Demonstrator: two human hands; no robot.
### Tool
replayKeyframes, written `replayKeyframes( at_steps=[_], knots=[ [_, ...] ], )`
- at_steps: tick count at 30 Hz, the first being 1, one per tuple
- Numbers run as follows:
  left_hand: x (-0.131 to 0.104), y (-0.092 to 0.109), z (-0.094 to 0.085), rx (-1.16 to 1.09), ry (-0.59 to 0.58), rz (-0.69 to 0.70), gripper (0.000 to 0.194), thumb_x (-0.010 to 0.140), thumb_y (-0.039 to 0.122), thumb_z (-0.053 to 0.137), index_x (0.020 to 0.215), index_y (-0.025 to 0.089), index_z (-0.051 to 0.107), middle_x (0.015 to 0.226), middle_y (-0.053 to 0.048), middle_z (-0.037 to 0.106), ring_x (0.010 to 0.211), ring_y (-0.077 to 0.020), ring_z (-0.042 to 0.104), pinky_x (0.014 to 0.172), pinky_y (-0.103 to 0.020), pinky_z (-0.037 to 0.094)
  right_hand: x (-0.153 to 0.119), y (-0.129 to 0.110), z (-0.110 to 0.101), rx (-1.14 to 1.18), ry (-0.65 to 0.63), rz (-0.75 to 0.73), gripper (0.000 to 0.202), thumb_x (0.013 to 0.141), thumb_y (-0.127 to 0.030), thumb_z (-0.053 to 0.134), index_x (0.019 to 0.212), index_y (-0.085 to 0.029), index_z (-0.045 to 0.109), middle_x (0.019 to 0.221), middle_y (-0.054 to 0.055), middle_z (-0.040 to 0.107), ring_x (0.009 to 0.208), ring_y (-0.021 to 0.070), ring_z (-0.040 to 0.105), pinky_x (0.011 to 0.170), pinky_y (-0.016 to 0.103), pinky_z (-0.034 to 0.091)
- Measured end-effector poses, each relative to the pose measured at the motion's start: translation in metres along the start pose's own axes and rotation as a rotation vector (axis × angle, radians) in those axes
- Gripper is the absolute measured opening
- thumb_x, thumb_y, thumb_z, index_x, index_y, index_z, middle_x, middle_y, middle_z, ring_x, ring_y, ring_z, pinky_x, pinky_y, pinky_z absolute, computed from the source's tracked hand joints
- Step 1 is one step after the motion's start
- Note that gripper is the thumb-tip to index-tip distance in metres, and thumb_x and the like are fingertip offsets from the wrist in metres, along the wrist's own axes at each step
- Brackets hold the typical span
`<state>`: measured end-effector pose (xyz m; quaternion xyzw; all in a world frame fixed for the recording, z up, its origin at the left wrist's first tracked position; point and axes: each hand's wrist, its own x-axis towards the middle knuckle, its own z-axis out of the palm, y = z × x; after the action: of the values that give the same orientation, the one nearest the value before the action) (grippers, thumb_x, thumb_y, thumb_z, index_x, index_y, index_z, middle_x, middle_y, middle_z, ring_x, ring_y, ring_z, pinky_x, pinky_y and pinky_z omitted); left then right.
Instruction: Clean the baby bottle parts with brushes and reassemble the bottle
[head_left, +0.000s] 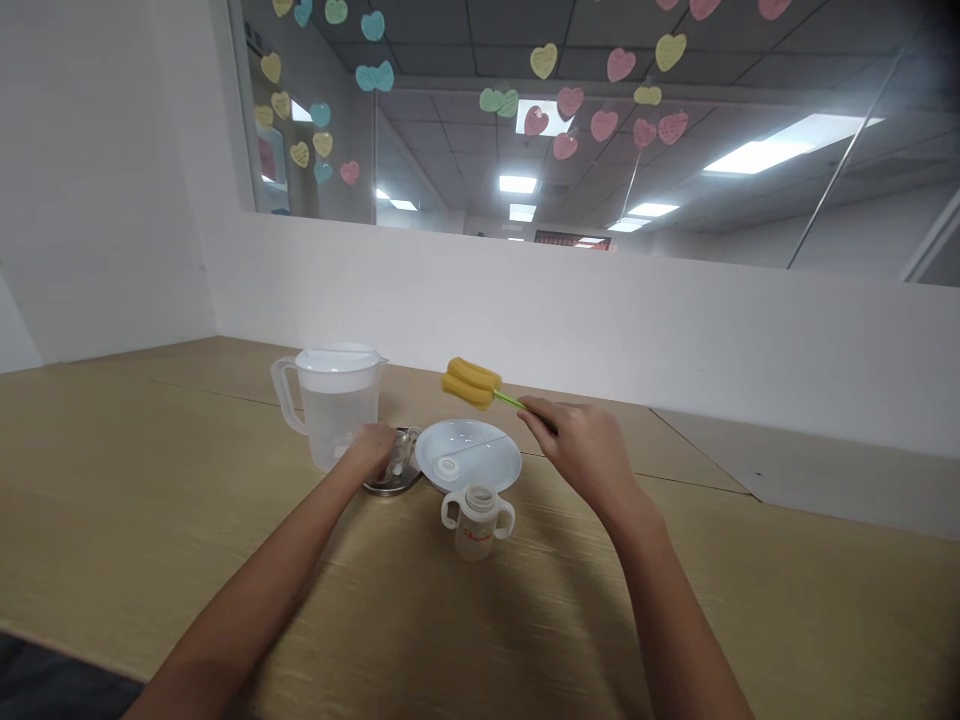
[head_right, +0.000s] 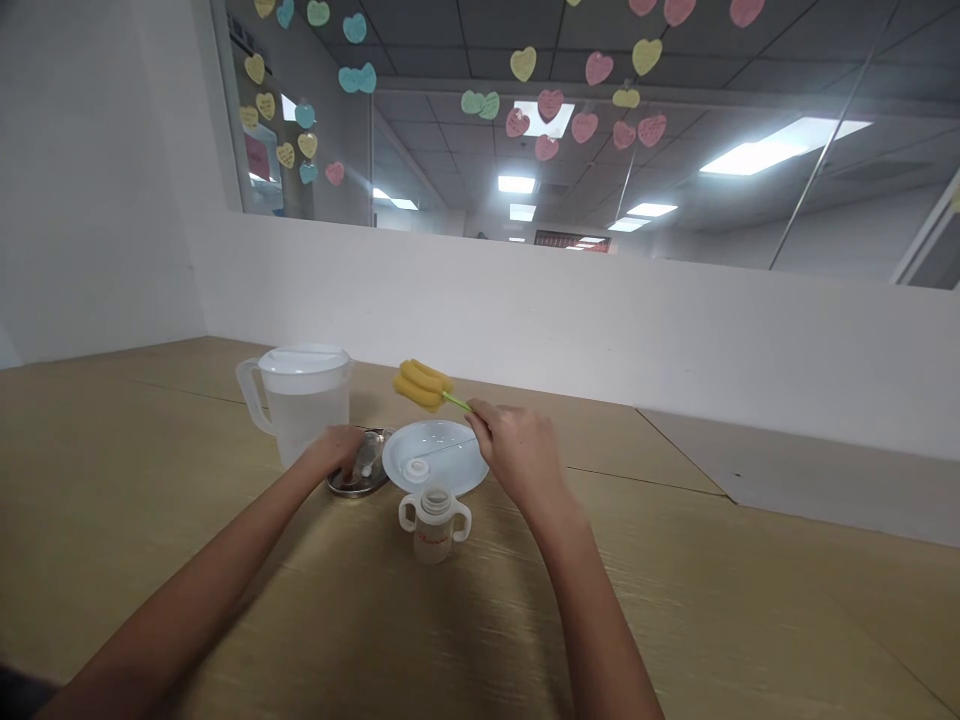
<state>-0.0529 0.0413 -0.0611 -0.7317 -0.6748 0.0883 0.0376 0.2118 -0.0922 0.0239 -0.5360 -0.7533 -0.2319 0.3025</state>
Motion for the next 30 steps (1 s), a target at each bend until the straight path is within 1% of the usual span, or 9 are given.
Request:
replayKeyframes(
  at_steps=[4,8,12,15,18,21,25,27,30],
  knots=[
    [-0.009,0.002,-0.01,0.002,-0.002,0.009,0.043,0.036,0.015,0.081,0.077,0.013,0.07,0.088,-0.02,0.068,0.083,-0.034,0.064,0.07,-0.037,0.048,0.0,-0.001,-0.001,0.002,-0.004,-0.004,0.023,0.087,-0.034,0.046,0.092,-0.027,0.068,0.067,0.0,0.068,0.055,0.0138,0.056,0.048,0.023,0.022],
    [-0.017,0.004,-0.024,-0.001,0.037,0.024,0.043,0.037,0.012,0.08,0.079,0.012,0.07,0.089,-0.021,0.067,0.084,-0.0351,0.063,0.069,-0.037,0.048,0.0,0.001,0.0,0.002,0.008,0.003,0.024,0.087,-0.034,0.045,0.092,-0.026,0.068,0.066,0.0,0.068,0.055,0.0138,0.056,0.048,0.023,0.023],
    [-0.025,0.023,-0.033,-0.057,0.173,0.155,0.032,0.067,0.025,0.065,0.097,0.013,0.067,0.102,-0.019,0.065,0.096,-0.0311,0.06,0.078,-0.037,0.045,0.0,0.003,0.001,0.002,0.032,0.001,0.025,0.087,-0.034,0.044,0.094,-0.026,0.068,0.071,0.001,0.069,0.059,0.0143,0.058,0.049,0.023,0.025],
    [-0.023,0.048,-0.028,-0.115,0.214,0.257,0.033,0.079,0.036,0.052,0.104,0.018,0.064,0.108,-0.014,0.063,0.099,-0.0267,0.058,0.08,-0.033,0.044,0.0,0.004,0.002,-0.002,0.041,-0.002,0.026,0.088,-0.033,0.044,0.094,-0.026,0.067,0.073,0.001,0.069,0.06,0.0143,0.059,0.049,0.023,0.026],
    [-0.013,0.07,-0.017,-0.145,0.187,0.29,0.039,0.076,0.043,0.055,0.097,0.012,0.066,0.099,-0.018,0.065,0.092,-0.0295,0.061,0.076,-0.035,0.046,0.0,0.003,0.002,-0.003,0.039,-0.011,0.026,0.088,-0.034,0.044,0.095,-0.026,0.067,0.071,0.0,0.069,0.059,0.0139,0.058,0.049,0.024,0.026],
    [-0.004,0.082,-0.008,-0.173,0.154,0.3,0.042,0.066,0.044,0.065,0.09,0.009,0.067,0.092,-0.019,0.066,0.088,-0.0319,0.062,0.073,-0.036,0.047,0.0,0.003,0.002,-0.002,0.037,-0.016,0.026,0.088,-0.034,0.044,0.095,-0.026,0.067,0.069,0.0,0.069,0.057,0.0133,0.058,0.049,0.024,0.026],
    [0.0,0.08,-0.006,-0.243,0.149,0.33,0.039,0.055,0.029,0.073,0.09,0.011,0.067,0.095,-0.017,0.066,0.089,-0.0302,0.062,0.075,-0.035,0.047,-0.001,0.002,0.001,-0.01,0.037,-0.003,0.026,0.088,-0.034,0.044,0.095,-0.026,0.067,0.071,0.0,0.069,0.058,0.0138,0.058,0.048,0.024,0.025],
    [0.0,0.072,-0.012,-0.308,0.163,0.365,0.038,0.056,0.024,0.073,0.091,0.012,0.067,0.096,-0.014,0.067,0.089,-0.027,0.062,0.077,-0.032,0.047,0.0,0.003,0.001,-0.012,0.041,0.005,0.026,0.088,-0.035,0.044,0.094,-0.027,0.067,0.072,0.0,0.069,0.059,0.0141,0.058,0.048,0.024,0.025],
    [-0.004,0.055,-0.03,-0.46,0.217,0.435,0.043,0.064,0.028,0.069,0.104,0.014,0.063,0.105,-0.009,0.065,0.094,-0.0203,0.06,0.081,-0.027,0.047,0.0,0.006,0.001,-0.013,0.035,0.009,0.025,0.088,-0.034,0.043,0.094,-0.027,0.067,0.075,0.001,0.07,0.061,0.0145,0.058,0.049,0.024,0.025]
  ],
)
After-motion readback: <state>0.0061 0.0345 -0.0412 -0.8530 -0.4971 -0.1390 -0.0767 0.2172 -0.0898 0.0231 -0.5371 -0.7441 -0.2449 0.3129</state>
